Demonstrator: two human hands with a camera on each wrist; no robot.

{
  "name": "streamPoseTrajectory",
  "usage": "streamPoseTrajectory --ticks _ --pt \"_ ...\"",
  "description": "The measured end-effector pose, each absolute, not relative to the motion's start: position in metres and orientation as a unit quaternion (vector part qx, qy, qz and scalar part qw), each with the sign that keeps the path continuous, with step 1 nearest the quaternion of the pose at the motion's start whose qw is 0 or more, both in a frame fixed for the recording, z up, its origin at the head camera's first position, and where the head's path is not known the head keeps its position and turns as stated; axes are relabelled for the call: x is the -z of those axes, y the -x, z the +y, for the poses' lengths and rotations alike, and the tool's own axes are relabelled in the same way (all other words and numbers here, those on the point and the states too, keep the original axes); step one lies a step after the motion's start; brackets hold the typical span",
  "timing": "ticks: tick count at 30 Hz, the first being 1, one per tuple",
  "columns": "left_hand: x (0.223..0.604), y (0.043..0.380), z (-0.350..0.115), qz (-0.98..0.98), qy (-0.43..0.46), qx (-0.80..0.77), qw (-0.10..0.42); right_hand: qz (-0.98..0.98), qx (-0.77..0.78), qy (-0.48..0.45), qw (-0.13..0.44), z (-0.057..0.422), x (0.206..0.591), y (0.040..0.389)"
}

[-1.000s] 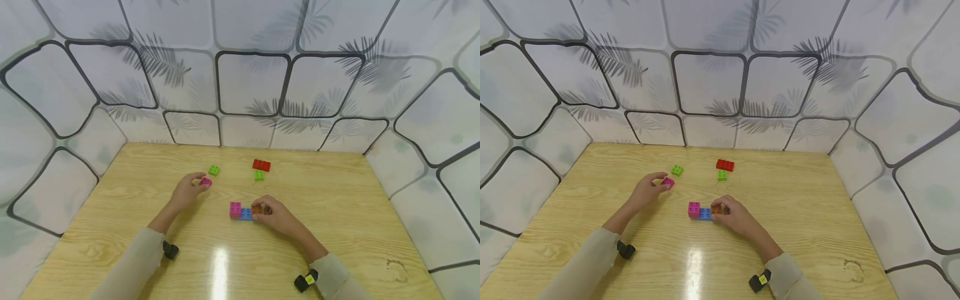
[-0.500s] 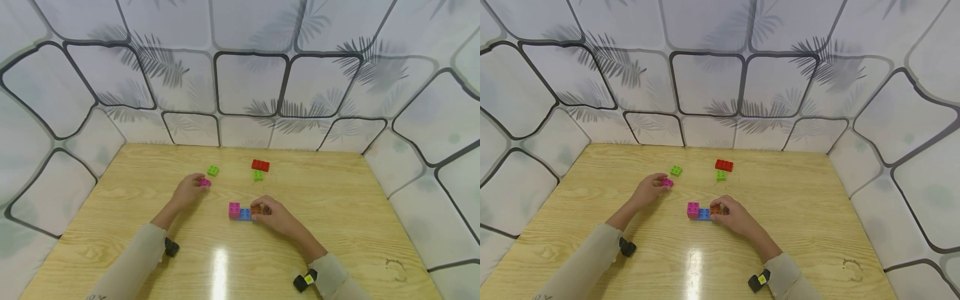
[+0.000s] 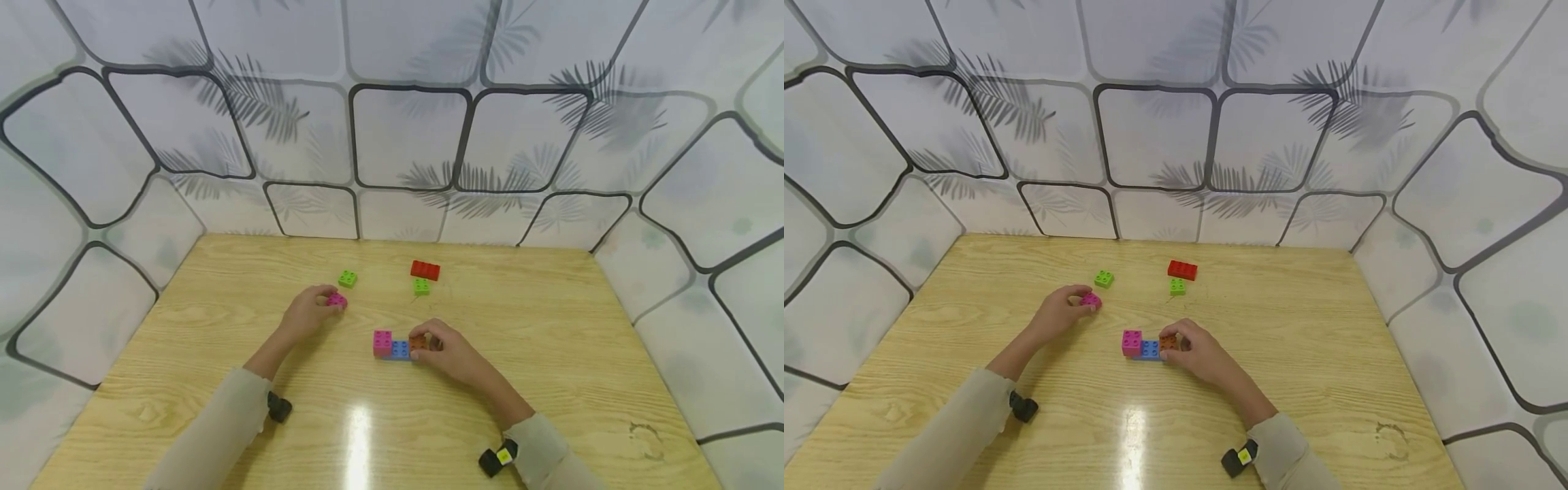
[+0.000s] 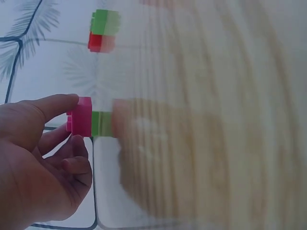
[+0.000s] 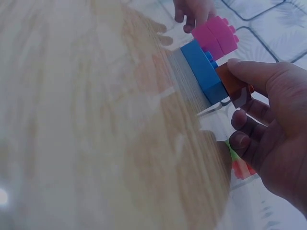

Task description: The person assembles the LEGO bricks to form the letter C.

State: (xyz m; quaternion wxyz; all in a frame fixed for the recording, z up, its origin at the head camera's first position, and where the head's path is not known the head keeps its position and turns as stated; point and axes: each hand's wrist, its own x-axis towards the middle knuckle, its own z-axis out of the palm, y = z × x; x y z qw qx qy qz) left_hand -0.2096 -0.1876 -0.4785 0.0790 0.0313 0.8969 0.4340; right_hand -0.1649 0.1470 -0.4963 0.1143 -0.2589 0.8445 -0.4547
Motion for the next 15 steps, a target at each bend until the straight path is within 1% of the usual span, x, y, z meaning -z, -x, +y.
streamPoseTrajectory --ticks 7,15 --pt "0.472 0.2 -0.181 0.879 -0.048 -0.468 0.083 0.844 0.453 0.263 0.111 0.147 0.497 0.165" --pt "0.453 0.186 -0.171 0.862 -0.06 -0.493 0.099 0.845 0.452 0.257 0.125 0.148 0.495 0.163"
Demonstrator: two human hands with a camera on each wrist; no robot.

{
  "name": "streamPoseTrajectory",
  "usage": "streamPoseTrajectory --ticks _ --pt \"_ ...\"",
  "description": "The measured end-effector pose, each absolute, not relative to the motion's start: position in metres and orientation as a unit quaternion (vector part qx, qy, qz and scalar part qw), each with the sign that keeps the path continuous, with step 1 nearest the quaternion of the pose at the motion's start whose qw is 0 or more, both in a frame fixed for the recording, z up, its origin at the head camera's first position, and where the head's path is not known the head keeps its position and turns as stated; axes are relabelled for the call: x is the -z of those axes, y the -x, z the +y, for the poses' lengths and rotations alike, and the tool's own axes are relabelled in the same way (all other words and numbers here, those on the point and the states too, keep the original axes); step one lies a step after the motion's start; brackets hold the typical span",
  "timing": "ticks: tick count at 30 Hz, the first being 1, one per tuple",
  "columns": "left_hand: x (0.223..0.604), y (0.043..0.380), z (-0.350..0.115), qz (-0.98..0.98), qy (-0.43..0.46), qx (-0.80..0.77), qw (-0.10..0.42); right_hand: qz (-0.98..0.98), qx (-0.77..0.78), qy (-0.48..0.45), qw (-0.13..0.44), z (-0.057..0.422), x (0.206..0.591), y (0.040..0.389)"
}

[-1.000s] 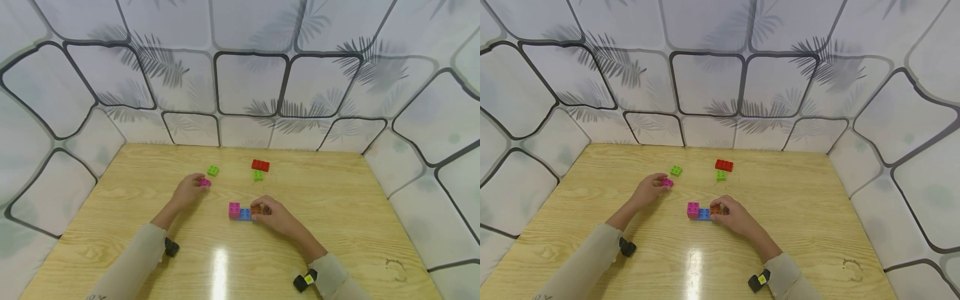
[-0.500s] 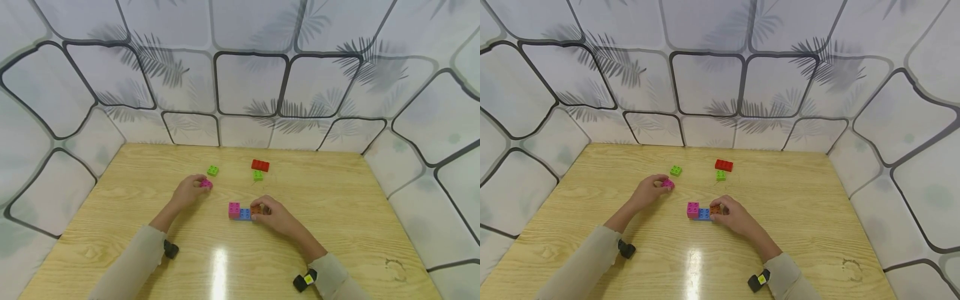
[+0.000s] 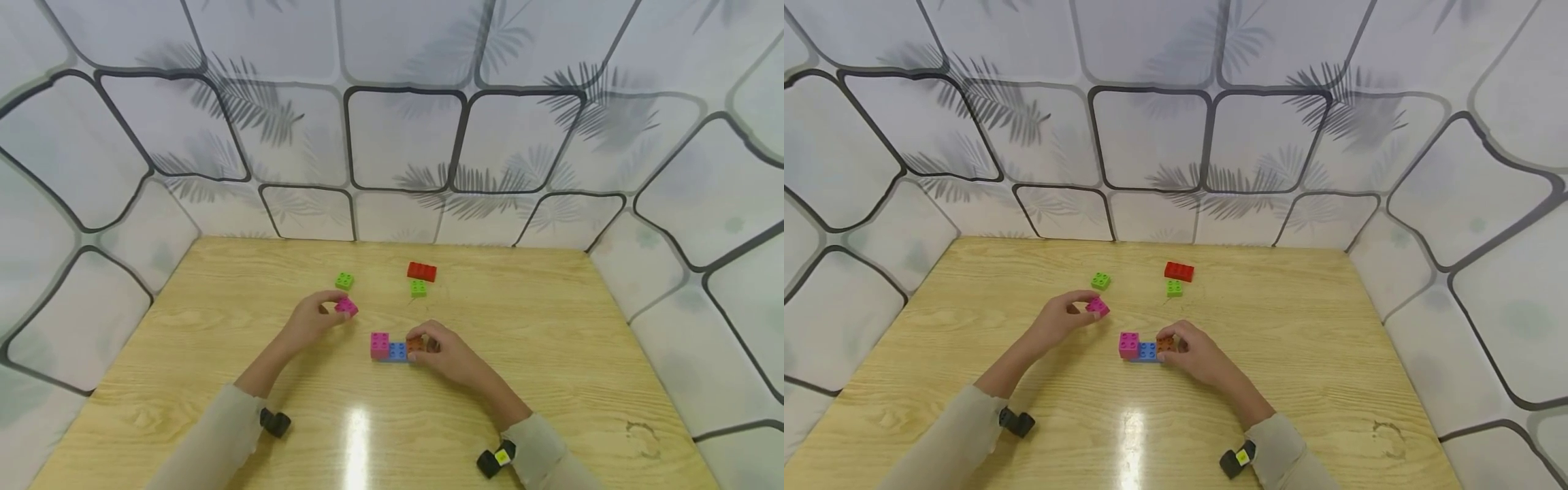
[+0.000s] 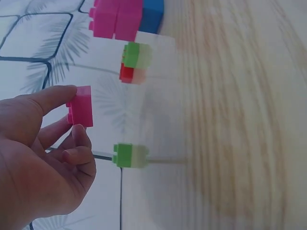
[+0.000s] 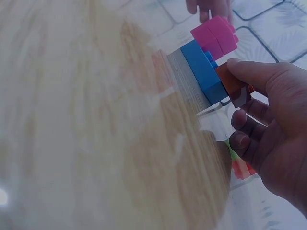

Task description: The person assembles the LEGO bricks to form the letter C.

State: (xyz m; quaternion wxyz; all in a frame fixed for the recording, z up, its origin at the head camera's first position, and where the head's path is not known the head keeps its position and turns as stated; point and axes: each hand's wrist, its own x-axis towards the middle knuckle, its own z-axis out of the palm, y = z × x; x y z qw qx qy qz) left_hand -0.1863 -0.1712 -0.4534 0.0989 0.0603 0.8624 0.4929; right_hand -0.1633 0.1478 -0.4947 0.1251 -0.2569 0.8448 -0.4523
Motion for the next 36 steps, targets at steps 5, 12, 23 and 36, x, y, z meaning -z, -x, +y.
streamPoseTrajectory --ticks 5,12,23,36 --pt "0.445 0.18 -0.166 0.852 -0.101 -0.503 0.103 0.841 0.458 0.261 0.122 0.148 0.496 0.164" --pt "0.434 0.169 -0.157 0.845 -0.144 -0.5 0.121 0.839 0.459 0.266 0.121 0.147 0.496 0.165" --pt "0.431 0.16 -0.146 0.843 -0.201 -0.471 0.163 0.842 0.453 0.272 0.11 0.149 0.498 0.166" --pt "0.435 0.161 -0.137 0.852 -0.238 -0.431 0.175 0.846 0.447 0.261 0.125 0.149 0.493 0.166"
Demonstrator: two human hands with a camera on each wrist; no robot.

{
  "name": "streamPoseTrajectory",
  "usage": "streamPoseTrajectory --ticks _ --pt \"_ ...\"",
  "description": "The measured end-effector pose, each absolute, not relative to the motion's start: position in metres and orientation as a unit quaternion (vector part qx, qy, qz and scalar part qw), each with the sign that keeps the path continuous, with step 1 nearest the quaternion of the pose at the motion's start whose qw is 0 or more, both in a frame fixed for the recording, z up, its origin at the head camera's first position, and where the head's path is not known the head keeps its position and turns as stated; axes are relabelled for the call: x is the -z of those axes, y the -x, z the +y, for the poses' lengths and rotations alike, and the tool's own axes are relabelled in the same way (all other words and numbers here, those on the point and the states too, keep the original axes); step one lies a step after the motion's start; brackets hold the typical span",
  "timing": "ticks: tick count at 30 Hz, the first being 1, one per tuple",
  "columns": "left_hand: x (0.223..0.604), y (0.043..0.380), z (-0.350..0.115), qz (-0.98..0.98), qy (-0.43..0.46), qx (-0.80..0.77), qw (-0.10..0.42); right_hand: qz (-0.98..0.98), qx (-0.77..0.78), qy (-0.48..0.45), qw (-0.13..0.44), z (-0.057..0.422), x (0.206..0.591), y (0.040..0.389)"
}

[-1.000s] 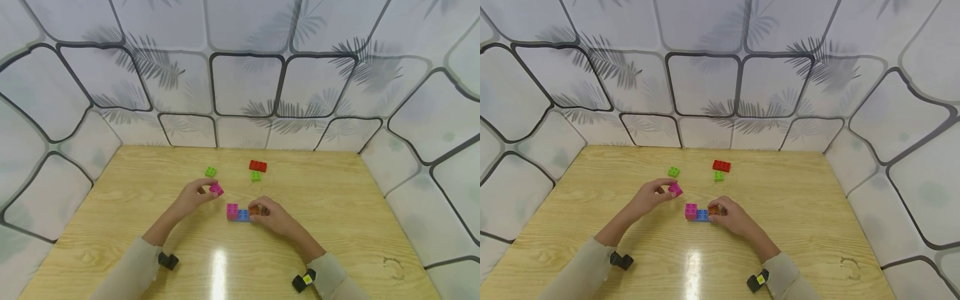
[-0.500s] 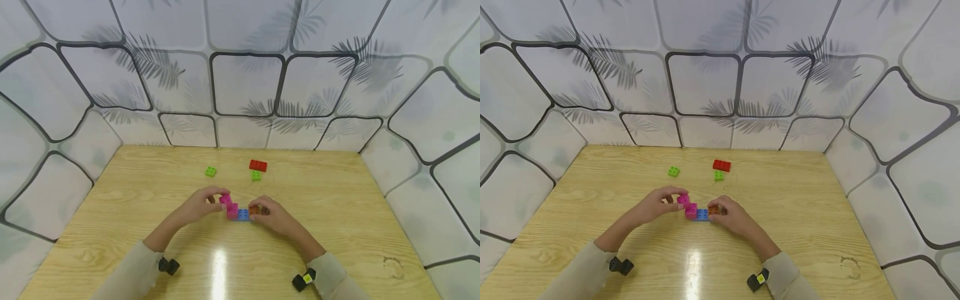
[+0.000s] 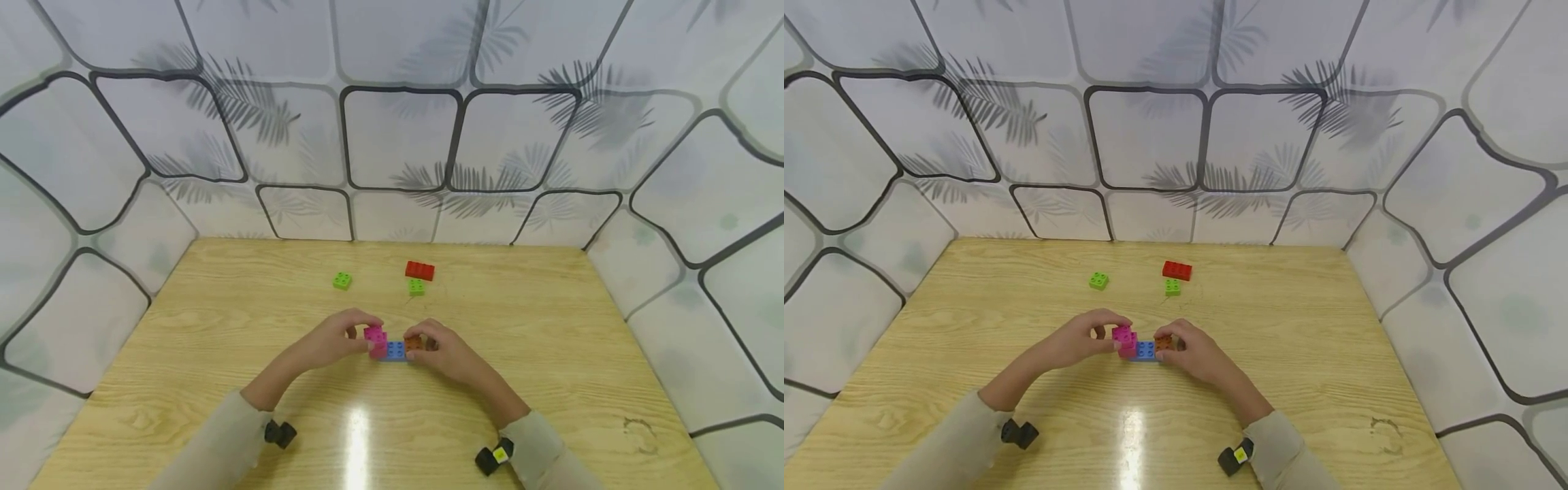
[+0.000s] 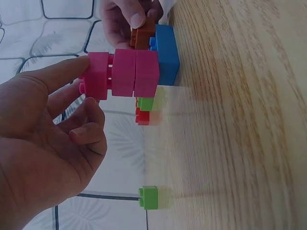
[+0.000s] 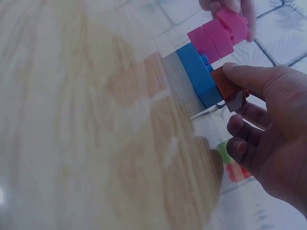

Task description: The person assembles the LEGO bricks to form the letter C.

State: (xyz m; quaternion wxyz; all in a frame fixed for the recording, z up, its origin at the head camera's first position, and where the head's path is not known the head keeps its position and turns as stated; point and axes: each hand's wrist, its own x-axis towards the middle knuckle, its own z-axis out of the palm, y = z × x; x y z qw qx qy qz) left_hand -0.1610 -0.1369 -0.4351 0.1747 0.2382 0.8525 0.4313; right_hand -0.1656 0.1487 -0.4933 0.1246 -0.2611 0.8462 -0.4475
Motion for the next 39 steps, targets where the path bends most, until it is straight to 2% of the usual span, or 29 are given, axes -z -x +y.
streamPoseTrajectory --ticks 13,39 --pt "0.434 0.162 -0.133 0.861 -0.232 -0.415 0.181 0.853 0.436 0.251 0.136 0.148 0.486 0.163" --pt "0.439 0.161 -0.127 0.866 -0.217 -0.421 0.161 0.862 0.423 0.232 0.155 0.146 0.475 0.163"
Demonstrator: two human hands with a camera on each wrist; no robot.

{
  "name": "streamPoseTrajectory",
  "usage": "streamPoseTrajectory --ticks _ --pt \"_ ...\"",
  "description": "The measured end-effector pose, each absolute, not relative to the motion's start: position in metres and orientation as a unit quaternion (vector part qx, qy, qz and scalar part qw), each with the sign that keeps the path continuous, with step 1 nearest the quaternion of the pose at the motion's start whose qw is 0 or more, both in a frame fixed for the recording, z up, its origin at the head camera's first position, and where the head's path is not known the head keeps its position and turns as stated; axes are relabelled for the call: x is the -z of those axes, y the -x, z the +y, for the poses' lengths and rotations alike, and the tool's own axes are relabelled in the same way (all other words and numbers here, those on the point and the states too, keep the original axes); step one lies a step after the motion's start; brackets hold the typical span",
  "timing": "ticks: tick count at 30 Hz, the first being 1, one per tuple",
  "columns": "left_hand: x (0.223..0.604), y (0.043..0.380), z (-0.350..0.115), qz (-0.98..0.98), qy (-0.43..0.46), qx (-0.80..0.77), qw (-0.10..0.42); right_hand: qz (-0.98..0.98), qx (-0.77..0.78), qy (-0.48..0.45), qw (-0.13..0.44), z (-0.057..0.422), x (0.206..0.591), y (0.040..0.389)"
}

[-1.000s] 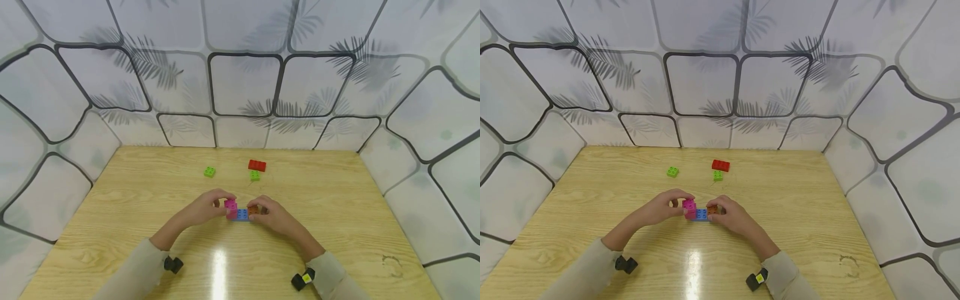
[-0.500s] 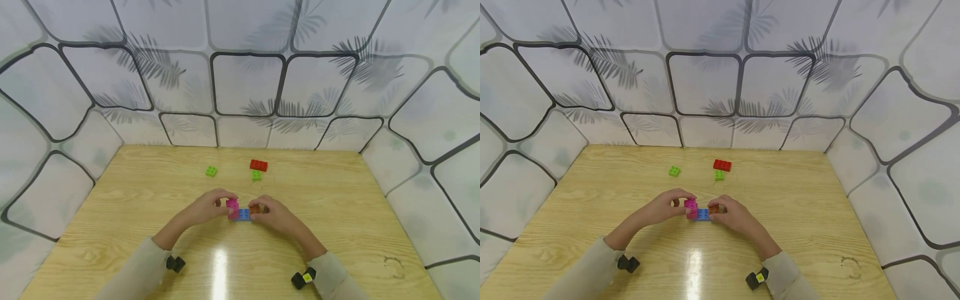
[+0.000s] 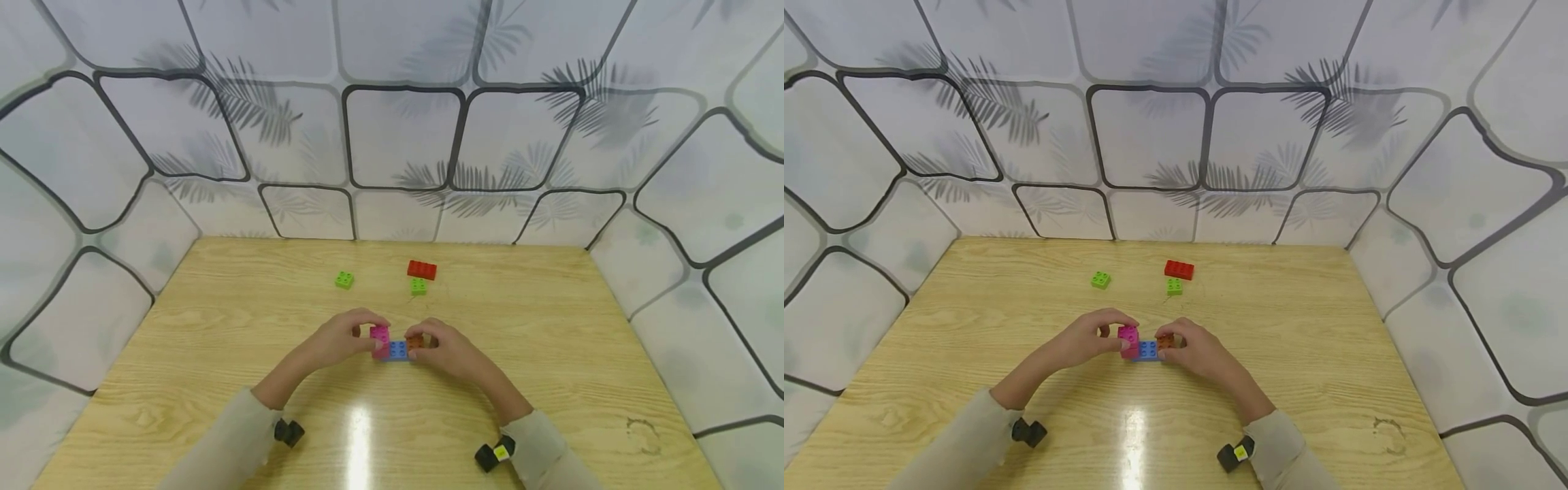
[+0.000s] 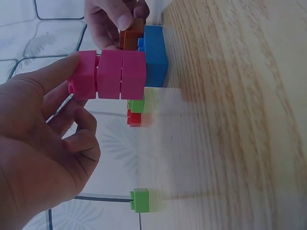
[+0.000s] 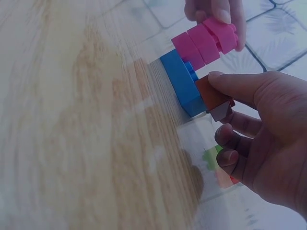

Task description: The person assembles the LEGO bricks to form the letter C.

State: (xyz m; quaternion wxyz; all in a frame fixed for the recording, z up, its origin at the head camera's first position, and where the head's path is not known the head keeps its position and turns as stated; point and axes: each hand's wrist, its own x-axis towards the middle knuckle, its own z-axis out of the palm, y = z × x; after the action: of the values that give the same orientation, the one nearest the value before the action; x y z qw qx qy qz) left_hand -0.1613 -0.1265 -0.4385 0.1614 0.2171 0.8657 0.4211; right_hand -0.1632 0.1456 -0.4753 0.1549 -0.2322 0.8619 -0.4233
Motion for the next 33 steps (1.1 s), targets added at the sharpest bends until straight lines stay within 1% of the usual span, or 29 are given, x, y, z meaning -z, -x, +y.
streamPoseTrajectory --ticks 25,33 --pt "0.453 0.16 -0.125 0.853 -0.199 -0.459 0.151 0.857 0.431 0.238 0.152 0.146 0.479 0.163" --pt "0.454 0.156 -0.126 0.844 -0.188 -0.477 0.159 0.864 0.426 0.229 0.143 0.147 0.483 0.163"
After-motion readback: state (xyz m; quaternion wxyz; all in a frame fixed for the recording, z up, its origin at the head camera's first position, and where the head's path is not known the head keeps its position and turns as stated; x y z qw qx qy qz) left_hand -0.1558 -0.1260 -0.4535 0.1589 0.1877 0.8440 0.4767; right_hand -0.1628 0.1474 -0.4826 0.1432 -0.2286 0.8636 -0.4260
